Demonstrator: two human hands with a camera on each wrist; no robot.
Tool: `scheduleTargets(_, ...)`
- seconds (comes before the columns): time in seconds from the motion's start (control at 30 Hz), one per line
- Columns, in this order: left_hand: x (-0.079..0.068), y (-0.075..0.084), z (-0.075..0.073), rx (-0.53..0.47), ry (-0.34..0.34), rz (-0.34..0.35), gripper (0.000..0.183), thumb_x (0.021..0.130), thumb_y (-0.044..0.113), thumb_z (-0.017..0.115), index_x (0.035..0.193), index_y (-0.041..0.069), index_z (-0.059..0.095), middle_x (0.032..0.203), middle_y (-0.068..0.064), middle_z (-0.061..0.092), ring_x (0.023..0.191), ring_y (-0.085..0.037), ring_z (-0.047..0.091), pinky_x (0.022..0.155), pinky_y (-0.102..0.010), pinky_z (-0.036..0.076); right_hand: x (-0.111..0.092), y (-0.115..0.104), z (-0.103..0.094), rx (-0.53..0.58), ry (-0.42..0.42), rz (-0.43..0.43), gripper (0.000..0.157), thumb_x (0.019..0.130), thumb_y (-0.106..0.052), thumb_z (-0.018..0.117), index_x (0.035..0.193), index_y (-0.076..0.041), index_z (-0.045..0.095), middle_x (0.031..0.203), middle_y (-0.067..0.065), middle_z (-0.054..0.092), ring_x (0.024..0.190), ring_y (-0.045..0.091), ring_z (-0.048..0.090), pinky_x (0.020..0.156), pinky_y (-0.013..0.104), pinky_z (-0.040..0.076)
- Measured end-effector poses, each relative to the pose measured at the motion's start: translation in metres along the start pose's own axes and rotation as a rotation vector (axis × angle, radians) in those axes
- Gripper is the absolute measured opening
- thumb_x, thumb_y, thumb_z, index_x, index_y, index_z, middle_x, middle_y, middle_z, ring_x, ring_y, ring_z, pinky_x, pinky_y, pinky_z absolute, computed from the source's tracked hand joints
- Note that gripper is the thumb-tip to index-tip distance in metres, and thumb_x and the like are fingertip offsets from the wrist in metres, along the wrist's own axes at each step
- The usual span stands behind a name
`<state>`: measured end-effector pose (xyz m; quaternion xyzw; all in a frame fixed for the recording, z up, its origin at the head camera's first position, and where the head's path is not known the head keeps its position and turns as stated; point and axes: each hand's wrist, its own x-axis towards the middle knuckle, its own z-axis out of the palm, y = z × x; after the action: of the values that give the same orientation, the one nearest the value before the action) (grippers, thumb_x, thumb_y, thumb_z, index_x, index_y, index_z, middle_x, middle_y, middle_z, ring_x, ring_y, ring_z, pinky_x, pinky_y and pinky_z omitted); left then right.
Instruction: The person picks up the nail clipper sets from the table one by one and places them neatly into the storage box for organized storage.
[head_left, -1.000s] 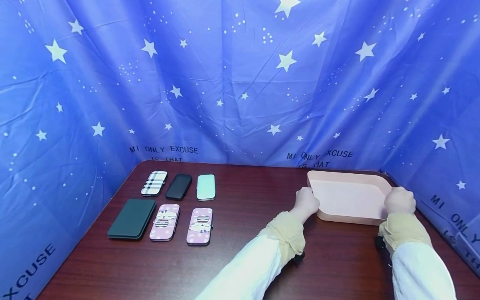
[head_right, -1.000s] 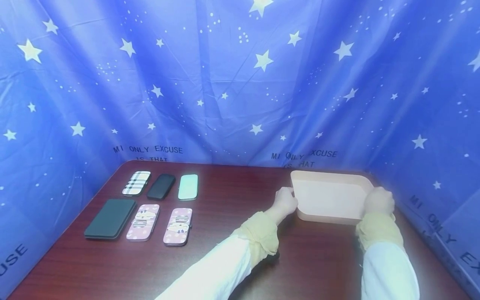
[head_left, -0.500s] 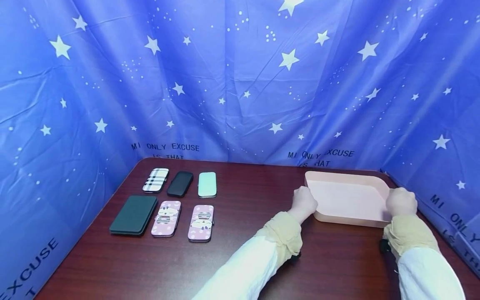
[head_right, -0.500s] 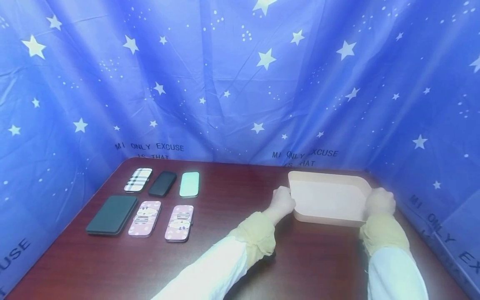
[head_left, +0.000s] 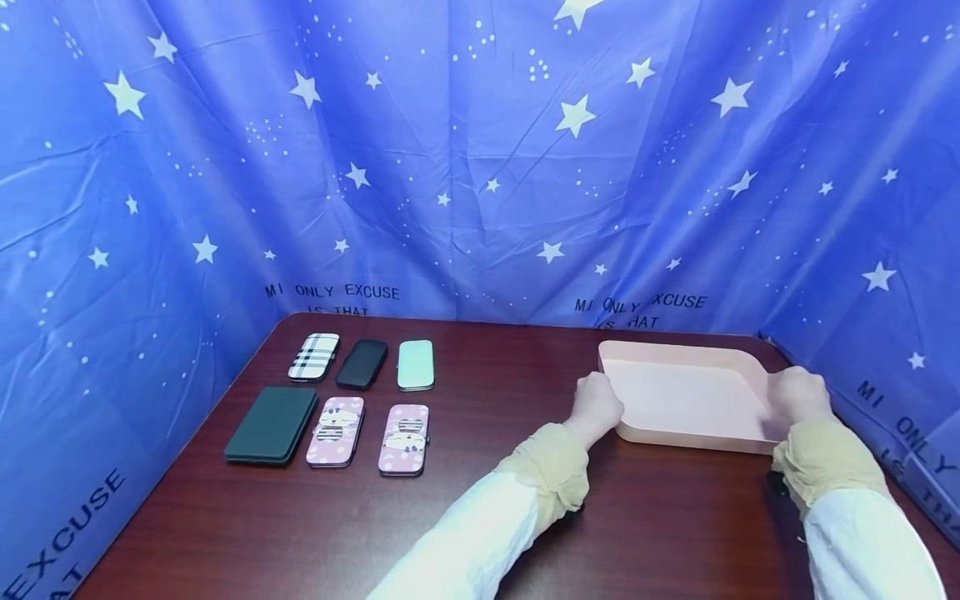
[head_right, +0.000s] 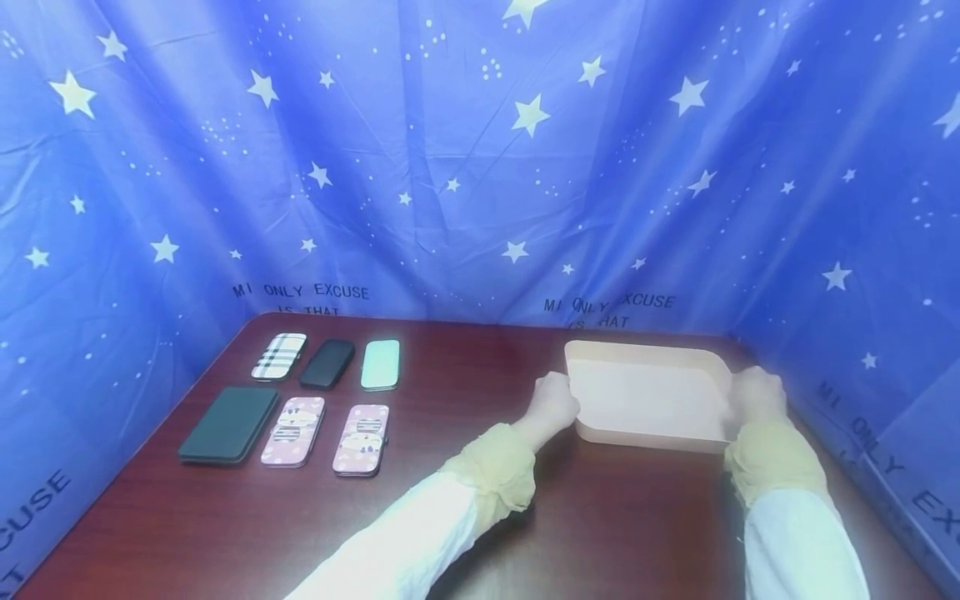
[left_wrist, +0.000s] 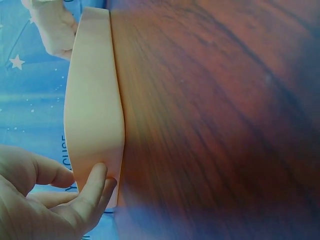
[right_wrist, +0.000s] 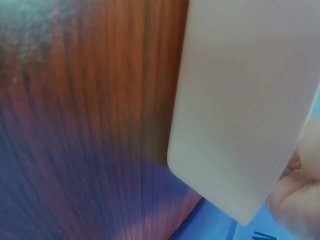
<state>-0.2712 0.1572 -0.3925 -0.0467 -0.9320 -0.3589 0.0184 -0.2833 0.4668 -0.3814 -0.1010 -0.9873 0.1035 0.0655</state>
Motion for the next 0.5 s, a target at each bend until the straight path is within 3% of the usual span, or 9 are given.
scheduleTargets(0.17,-0.003,-0.006,-0.006,-0.014,-0.004,0.022,0.006,0.075,0.004,0.067,0.071,0.007,0.064,0.074,-0.004,0.065,0.069,-0.011,0.061,0.060,-0.022,0.051,-0.001,-0.004,0.002,0.000,0.016,-0.032,0.041,0.092,-0.014,0.036,0.090,0.022,0.057,0.097,0.044,0.053,0.084,0.063,0.048,0.071,0.061,0.044)
scheduleTargets(0.37,-0.010,-0.019,-0.015,-0.065,-0.018,0.028,0.013,0.074,-0.001,0.062,0.065,0.008,0.059,0.067,-0.002,0.060,0.064,-0.011,0.053,0.059,-0.021,0.048,-0.004,-0.009,0.006,0.014,0.041,-0.121,0.034,0.089,-0.013,0.040,0.099,0.010,0.064,0.104,0.039,0.055,0.090,0.064,0.047,0.077,0.062,0.042)
scheduleTargets(0.5,-0.013,-0.027,-0.018,-0.082,-0.018,0.044,0.021,0.075,-0.002,0.059,0.059,0.010,0.053,0.060,0.001,0.053,0.063,-0.012,0.049,0.057,-0.020,0.044,-0.005,-0.011,0.008,0.028,0.018,-0.163,0.033,0.088,-0.013,0.044,0.103,0.009,0.064,0.106,0.037,0.056,0.094,0.064,0.047,0.080,0.063,0.042)
